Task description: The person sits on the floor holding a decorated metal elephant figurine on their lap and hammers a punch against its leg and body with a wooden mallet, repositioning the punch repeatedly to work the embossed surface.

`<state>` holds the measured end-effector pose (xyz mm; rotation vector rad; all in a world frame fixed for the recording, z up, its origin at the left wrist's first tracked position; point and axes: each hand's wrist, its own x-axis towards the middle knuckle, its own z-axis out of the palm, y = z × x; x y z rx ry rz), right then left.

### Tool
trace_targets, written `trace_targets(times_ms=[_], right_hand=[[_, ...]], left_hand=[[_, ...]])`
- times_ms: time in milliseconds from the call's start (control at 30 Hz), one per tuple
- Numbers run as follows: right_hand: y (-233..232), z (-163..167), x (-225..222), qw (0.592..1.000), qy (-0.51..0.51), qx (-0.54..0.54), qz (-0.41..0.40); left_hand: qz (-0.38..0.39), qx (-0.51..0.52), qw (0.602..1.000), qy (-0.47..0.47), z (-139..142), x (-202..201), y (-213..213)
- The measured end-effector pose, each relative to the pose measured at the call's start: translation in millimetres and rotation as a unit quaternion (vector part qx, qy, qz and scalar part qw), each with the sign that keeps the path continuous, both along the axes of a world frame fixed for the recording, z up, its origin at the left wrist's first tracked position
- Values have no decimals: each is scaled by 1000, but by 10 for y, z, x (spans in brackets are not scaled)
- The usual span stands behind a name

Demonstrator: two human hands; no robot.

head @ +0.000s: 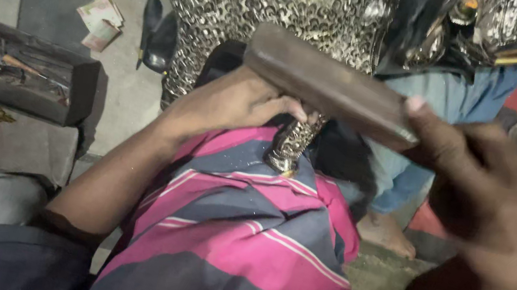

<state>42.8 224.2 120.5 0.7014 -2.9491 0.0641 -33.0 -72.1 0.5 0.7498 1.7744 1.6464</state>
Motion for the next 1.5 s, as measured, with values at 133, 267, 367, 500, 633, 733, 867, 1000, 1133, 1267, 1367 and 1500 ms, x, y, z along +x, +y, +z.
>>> trace_targets(times_ms=[133, 267, 367, 500, 633, 733, 867, 1000, 1133, 1267, 1367, 1500], right_hand=[[189, -66, 58, 999, 15, -47, -23], [168, -90, 49, 982, -26, -147, -118], [108, -5, 8, 989, -40, -116, -88], [63, 140, -39, 997, -58, -52, -22], [-28, 111, -57, 998, -52, -23, -12], [-91, 33, -55, 986, -50, -135, -82], [-59, 21, -14, 1000, -9, -10, 0], [36, 28, 13, 999, 27, -39, -24], [31, -17, 20, 993, 12, -109, -49], [-47, -15, 9, 983, -13, -166, -82], [-80, 48, -24, 997, -54, -51, -9], [-103, 107, -50, 990, -41, -113, -75]], left_hand=[[-5, 38, 998, 49, -17, -50, 40], [-10, 44, 996, 80, -36, -76, 40], [-11, 32, 997, 68, -39, -59, 41], [2, 48, 994, 96, -49, -28, 26], [-11, 8, 999, 41, -78, -14, -6], [-17, 25, 999, 32, -102, -5, -5], [-6, 36, 997, 64, -118, -5, 11], [-5, 26, 997, 76, -118, -49, 46], [1, 45, 997, 66, -111, -52, 58], [-8, 22, 998, 52, -106, -44, 55], [-10, 24, 998, 56, -107, -17, 52], [-26, 39, 998, 51, -105, -26, 38]])
